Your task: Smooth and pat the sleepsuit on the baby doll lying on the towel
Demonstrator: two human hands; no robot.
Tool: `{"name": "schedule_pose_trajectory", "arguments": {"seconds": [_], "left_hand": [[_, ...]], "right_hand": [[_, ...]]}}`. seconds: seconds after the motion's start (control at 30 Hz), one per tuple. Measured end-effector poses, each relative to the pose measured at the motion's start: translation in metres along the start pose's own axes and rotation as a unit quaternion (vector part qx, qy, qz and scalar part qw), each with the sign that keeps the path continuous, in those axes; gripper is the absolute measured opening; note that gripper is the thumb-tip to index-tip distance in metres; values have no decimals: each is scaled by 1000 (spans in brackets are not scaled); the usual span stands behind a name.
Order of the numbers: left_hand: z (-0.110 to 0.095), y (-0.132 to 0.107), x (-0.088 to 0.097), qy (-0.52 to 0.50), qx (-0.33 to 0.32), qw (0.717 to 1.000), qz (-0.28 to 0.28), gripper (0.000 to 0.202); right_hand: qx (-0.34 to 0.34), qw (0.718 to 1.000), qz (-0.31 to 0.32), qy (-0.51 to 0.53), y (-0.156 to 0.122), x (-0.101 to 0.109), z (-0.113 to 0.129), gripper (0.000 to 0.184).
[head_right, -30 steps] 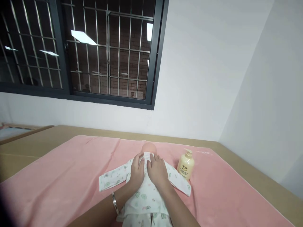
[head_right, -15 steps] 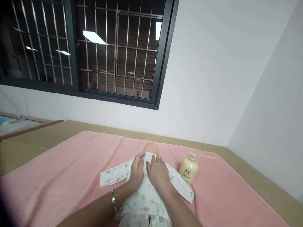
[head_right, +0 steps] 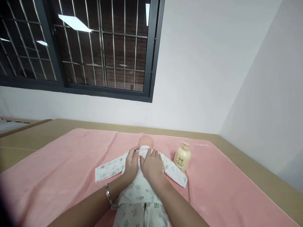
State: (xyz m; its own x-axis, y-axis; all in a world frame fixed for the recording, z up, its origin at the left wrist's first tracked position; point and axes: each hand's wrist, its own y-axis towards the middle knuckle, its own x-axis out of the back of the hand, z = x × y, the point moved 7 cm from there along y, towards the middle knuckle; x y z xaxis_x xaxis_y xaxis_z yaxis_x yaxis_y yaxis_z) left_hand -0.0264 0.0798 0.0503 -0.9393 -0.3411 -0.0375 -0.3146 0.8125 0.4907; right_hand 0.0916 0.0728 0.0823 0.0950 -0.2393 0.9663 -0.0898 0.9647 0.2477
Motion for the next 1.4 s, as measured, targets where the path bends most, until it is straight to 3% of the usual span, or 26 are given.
{"name": "schedule_pose_trajectory", "arguments": {"seconds": [0.07, 0.13, 0.23, 0.3, 0.47, 0.63, 0.83, 1.0, 1.13, 1.27, 1.4], "left_hand": [[1, 0, 0, 8, 1, 1000, -3, 33], [0, 0, 1, 12, -3, 1000, -3, 33], [0, 1, 1, 14, -9, 1000, 0, 32], [1, 2, 1, 20, -10, 1000, 1, 31], [-2, 2, -2, 38, -27, 999, 16, 29], [0, 0, -3, 77, -29, 997, 14, 28], [11, 7, -3, 214, -2, 977, 4, 30], [19, 21, -17, 319, -12, 941, 110, 33], [8, 19, -22, 347, -76, 924, 144, 34], [-11, 6, -24, 389, -147, 899, 137, 29], [-14, 5, -22, 406, -136, 896, 117, 28]], "right_hand": [[8, 999, -16, -33, -12, 2, 10, 57], [66, 997, -14, -30, -19, 3, 22, 50], [195, 980, 17, 38, -18, 3, 33, 47], [224, 970, 30, 88, -10, 5, 29, 46], [95, 988, 4, 123, 13, 8, -4, 44], [3, 996, 6, 93, 15, 6, -17, 45], [8, 999, -8, 40, 11, 9, -17, 52], [44, 999, -3, -3, 0, 19, -3, 45], [33, 999, 16, 24, 4, 18, -8, 41], [45, 993, 46, 96, 20, 12, -21, 43], [60, 995, 45, 71, 17, 13, -18, 43]]}}
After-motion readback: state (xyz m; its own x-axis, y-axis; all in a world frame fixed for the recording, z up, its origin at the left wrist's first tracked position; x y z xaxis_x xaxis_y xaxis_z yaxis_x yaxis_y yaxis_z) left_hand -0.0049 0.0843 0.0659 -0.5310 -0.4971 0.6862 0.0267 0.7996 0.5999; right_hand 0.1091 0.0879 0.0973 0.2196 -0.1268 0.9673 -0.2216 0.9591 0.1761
